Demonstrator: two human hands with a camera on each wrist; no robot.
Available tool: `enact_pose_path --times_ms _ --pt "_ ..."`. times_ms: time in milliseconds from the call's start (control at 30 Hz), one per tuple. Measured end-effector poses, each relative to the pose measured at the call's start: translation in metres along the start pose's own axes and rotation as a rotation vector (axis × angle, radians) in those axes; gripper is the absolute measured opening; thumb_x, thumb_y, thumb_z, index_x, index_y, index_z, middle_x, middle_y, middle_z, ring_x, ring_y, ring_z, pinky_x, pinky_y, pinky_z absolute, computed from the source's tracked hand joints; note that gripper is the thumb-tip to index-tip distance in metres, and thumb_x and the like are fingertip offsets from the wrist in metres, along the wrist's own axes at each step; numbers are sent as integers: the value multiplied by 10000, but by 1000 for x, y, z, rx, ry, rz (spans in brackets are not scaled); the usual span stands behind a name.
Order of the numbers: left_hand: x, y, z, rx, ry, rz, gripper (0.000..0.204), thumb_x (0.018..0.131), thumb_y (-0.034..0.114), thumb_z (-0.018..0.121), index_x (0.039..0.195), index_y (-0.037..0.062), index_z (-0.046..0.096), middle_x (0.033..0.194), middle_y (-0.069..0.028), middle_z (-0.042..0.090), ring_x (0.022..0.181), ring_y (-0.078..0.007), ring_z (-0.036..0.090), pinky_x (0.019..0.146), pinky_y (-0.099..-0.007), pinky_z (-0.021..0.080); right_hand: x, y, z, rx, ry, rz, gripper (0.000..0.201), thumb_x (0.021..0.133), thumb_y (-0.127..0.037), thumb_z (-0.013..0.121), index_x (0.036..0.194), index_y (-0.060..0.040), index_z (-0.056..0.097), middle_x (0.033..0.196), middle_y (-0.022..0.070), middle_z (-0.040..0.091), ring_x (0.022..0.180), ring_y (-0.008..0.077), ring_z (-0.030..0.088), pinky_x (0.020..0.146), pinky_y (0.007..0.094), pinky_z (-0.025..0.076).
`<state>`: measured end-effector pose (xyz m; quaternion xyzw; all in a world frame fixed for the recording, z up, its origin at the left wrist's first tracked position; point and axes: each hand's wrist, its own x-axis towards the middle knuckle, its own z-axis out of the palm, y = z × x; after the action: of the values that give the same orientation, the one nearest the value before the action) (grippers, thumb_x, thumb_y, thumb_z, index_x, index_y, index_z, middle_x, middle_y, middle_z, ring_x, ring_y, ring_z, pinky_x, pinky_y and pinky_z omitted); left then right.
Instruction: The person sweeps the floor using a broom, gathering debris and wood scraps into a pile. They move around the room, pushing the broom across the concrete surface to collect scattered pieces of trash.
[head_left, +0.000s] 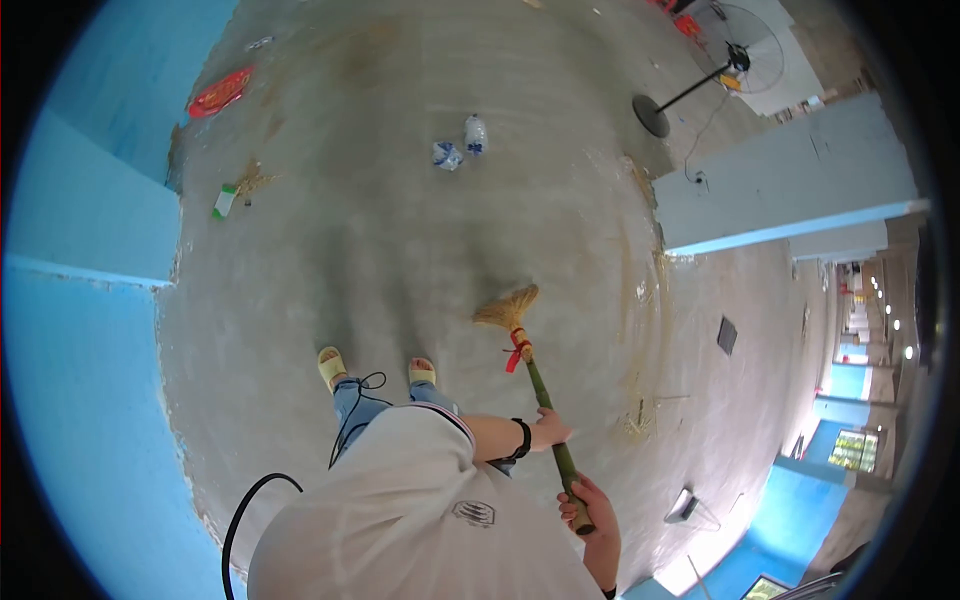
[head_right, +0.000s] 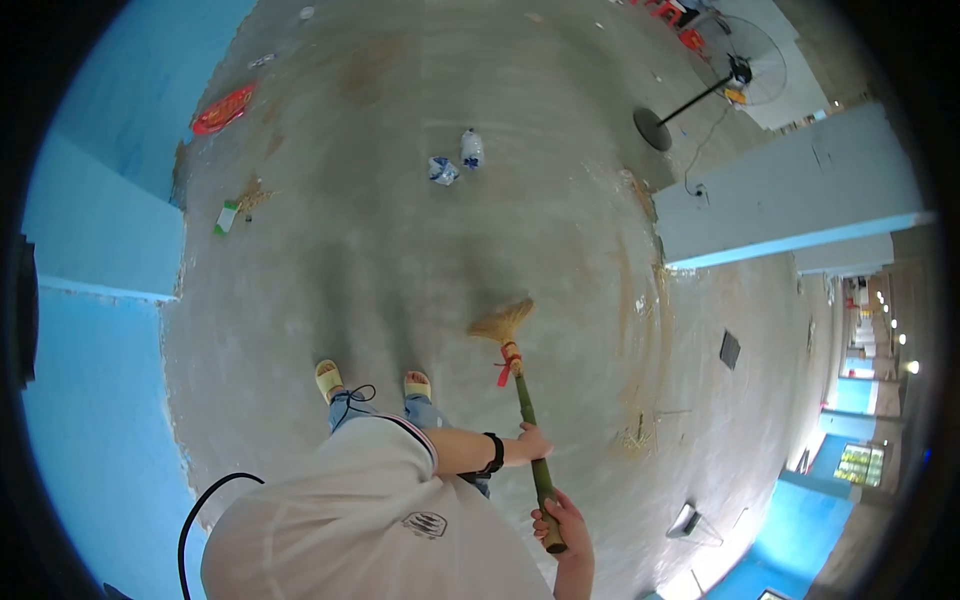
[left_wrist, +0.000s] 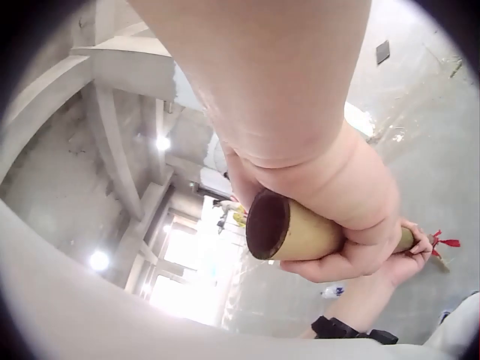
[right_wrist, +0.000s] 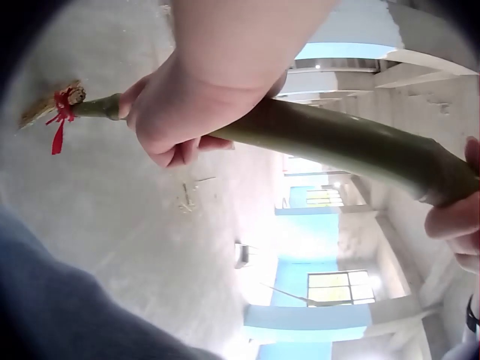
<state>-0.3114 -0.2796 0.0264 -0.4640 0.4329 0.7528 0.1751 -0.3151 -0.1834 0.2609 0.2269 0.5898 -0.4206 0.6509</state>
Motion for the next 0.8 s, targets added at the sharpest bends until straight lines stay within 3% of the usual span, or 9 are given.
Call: enact_pose_path --times_ms 67,200,267,367,400,567,633,733,800 --pt "-35 8 -11 -89 11 -26 1046 733 196 618 1345 -134 -163 1237 -316 468 1122 -366 523 937 -375 424 -22 1 28 -52 1 -21 488 929 -107 495 1361 -164 277 823 138 532 554 160 477 500 274 435" --pt "-72 6 -79 -226 56 151 933 731 193 616 1334 -137 -15 1138 -296 524 1069 -368 549 897 -398 444 -35 10 91 -388 -44 -76 656 918 -104 532 1433 -182 133 829 107 539 624 193 554 548 322 487" --pt "-88 -8 -118 -447 229 194 747 737 134 600 1256 -117 126 960 -240 554 937 -343 579 817 -414 466 -31 15 128 -581 -139 -78 646 921 -82 500 1453 -193 150 874 116 541 639 181 547 561 314 484" --pt "-104 -33 -195 -535 301 198 732 742 119 581 1263 -105 119 1029 -254 524 962 -338 562 814 -403 468 -9 22 187 -589 -309 36 773 902 -81 535 1472 -202 28 841 88 533 650 176 560 556 309 497" --pt "-133 -39 -222 -649 466 213 653 693 104 594 1187 -91 215 976 -225 504 907 -315 550 756 -401 464 1 28 203 -608 -330 39 773 902 -81 535 1472 -202 28 841 88 533 650 176 560 556 309 497" --pt "-154 -159 -339 -883 897 264 513 634 77 594 1058 -55 338 956 -197 469 853 -282 523 678 -400 450 47 87 310 -745 -452 250 698 876 -51 520 1456 -216 169 842 116 519 612 148 506 537 278 463" --pt "-161 -213 -377 -977 1086 200 374 621 52 575 941 -36 403 852 -162 484 734 -251 526 568 -384 427 59 119 358 -848 -467 290 658 863 -54 506 1439 -207 227 820 110 508 593 128 485 481 244 436" --pt "-186 -294 -430 -1312 1082 256 248 595 29 572 803 -28 449 713 -115 470 575 -216 490 464 -355 372 75 164 423 -1003 -528 383 616 863 -52 505 1417 -193 275 816 105 503 587 117 479 470 222 430" --pt "-272 -296 -451 -1379 1066 215 346 620 44 567 909 -71 414 812 -149 486 666 -230 515 544 -360 413 84 193 462 -1002 -573 446 570 869 -50 499 1394 -164 306 806 100 506 567 108 480 465 206 432"
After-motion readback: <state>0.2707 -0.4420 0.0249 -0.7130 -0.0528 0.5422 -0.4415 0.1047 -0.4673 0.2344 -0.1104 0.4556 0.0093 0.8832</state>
